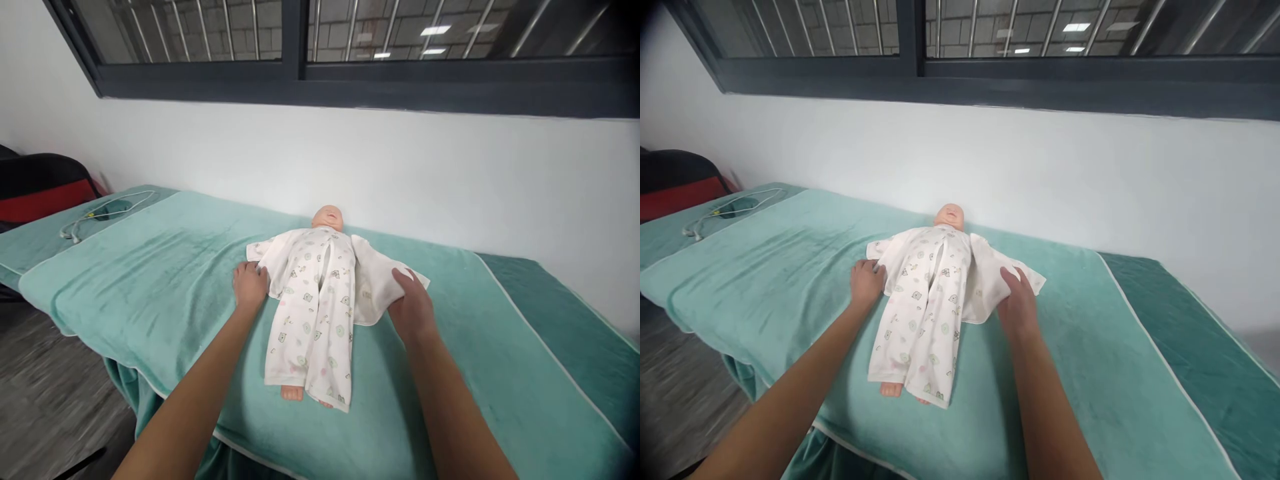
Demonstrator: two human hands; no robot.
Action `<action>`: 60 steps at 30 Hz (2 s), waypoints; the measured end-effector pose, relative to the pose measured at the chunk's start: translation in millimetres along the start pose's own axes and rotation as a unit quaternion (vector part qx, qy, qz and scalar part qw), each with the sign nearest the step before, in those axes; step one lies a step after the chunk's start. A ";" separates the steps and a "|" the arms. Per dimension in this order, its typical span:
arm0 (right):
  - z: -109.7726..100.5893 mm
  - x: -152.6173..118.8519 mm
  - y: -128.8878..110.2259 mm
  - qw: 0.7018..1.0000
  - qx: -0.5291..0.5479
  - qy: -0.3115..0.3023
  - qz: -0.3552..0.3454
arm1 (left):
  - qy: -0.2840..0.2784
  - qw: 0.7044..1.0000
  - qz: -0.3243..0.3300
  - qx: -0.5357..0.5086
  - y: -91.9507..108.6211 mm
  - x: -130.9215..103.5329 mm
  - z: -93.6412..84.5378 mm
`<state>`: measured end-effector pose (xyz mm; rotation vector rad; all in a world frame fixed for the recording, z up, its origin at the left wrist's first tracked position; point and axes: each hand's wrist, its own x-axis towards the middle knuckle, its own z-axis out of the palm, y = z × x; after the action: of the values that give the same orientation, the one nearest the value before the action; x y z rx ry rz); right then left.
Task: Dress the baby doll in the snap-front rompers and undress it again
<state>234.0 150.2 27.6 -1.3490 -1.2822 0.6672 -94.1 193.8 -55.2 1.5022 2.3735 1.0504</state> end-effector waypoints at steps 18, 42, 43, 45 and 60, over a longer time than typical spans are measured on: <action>43.4 -25.5 -45.9 0.985 -0.074 -0.123 -0.095 | 0.025 0.946 -0.075 -0.314 4.7 -4.2 -20.1; 96.5 87.8 -26.5 0.990 -0.131 -0.037 0.022 | -0.150 0.948 0.135 -0.247 118.4 37.7 -30.4; 96.3 88.2 -26.8 0.988 -0.144 -0.049 0.034 | -0.163 0.949 0.162 -0.214 122.4 47.3 -22.4; 95.4 89.3 -27.7 0.983 -0.160 -0.067 0.061 | -0.182 0.945 0.201 -0.181 132.7 59.2 -10.2; 98.2 120.1 -31.3 0.955 -0.259 -0.133 0.055 | -0.220 0.940 0.177 -0.192 175.0 63.0 12.0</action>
<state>164.9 287.1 66.5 -1.8117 -1.6853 0.6264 9.9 297.3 59.8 1.8089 1.5344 1.0293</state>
